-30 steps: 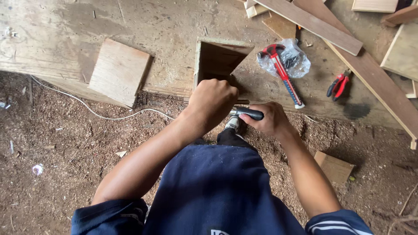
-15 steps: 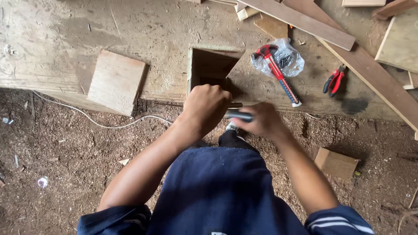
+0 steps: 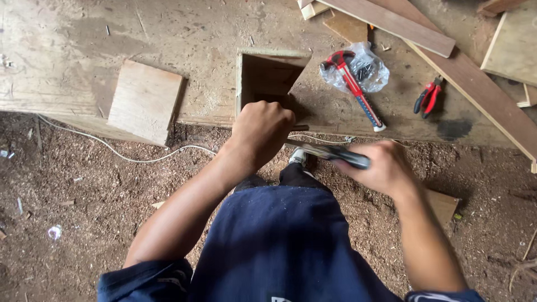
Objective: The person hammers nails into a small wooden box using a hammer, then uses a hand saw to trim the edges of the box. The person handles wooden planks, nails, a hammer, and a hand saw during the process.
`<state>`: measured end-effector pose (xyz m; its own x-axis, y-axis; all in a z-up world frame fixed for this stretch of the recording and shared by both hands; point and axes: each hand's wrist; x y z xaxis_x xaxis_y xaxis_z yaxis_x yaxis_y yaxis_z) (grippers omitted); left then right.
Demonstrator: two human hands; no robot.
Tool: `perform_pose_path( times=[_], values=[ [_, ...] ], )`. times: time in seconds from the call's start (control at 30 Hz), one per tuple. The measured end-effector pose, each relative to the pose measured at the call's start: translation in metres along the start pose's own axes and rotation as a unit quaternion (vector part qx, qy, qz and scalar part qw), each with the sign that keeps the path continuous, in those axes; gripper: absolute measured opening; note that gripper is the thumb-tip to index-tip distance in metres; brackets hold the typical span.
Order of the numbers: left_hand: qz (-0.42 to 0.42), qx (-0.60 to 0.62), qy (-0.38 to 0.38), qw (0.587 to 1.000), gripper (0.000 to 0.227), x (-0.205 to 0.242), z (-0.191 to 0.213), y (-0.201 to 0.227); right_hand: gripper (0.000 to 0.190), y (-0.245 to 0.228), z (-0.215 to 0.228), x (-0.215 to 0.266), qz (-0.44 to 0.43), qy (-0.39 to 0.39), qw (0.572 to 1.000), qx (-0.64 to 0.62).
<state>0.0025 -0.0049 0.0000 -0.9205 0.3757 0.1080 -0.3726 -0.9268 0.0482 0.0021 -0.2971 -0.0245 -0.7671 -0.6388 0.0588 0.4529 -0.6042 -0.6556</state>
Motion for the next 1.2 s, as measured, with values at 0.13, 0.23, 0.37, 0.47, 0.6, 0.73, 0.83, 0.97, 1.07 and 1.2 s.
perform_pose_path(
  times=[0.13,0.23,0.37,0.47,0.6,0.73,0.83,0.97,1.07,1.2],
  values=[
    [-0.008,0.009,0.006,1.000,0.010,-0.001,-0.001,0.000,0.040,0.007,-0.075,-0.049,-0.003,-0.038,0.999,-0.027],
    [-0.020,-0.001,0.006,1.000,0.009,0.001,-0.001,-0.005,0.037,0.016,-0.098,-0.063,0.095,0.021,0.993,-0.062],
    [-0.013,0.003,0.013,1.000,0.013,-0.003,-0.001,-0.007,0.021,0.030,-0.044,-0.036,0.037,0.008,0.997,-0.063],
    [-0.014,-0.011,0.018,1.000,0.013,-0.002,-0.001,-0.006,0.025,0.031,0.010,-0.003,-0.024,-0.031,0.999,-0.027],
    [-0.018,-0.002,0.014,1.000,0.012,-0.002,0.001,-0.005,0.023,0.021,-0.011,-0.006,0.030,0.010,0.998,-0.056],
    [-0.019,-0.010,0.007,1.000,0.008,-0.003,0.000,-0.003,0.033,0.018,-0.092,-0.053,0.031,-0.035,0.996,-0.076],
    [-0.011,-0.017,-0.011,1.000,0.008,-0.003,0.001,-0.011,0.030,0.015,-0.103,-0.071,0.119,0.042,0.990,-0.066],
    [-0.015,0.000,0.018,1.000,0.014,-0.006,-0.002,-0.011,0.028,0.015,-0.042,-0.039,0.062,0.027,0.996,-0.056],
    [-0.007,-0.010,0.020,1.000,0.012,-0.004,-0.004,-0.010,0.034,0.018,0.009,-0.005,-0.013,0.009,0.999,-0.033],
    [-0.008,-0.010,0.013,1.000,0.015,-0.007,-0.007,-0.007,0.033,0.021,0.019,0.002,0.001,0.014,0.998,-0.058]
  ],
)
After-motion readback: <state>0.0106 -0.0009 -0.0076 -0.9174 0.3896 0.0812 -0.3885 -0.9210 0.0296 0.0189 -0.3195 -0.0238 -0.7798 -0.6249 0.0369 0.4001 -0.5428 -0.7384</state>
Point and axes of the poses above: each hand's wrist, its own x-axis away from the middle knuckle, its own z-axis out of the back of the hand, y = z × x, and after that the axes turned 10 degrees about -x, right-handed
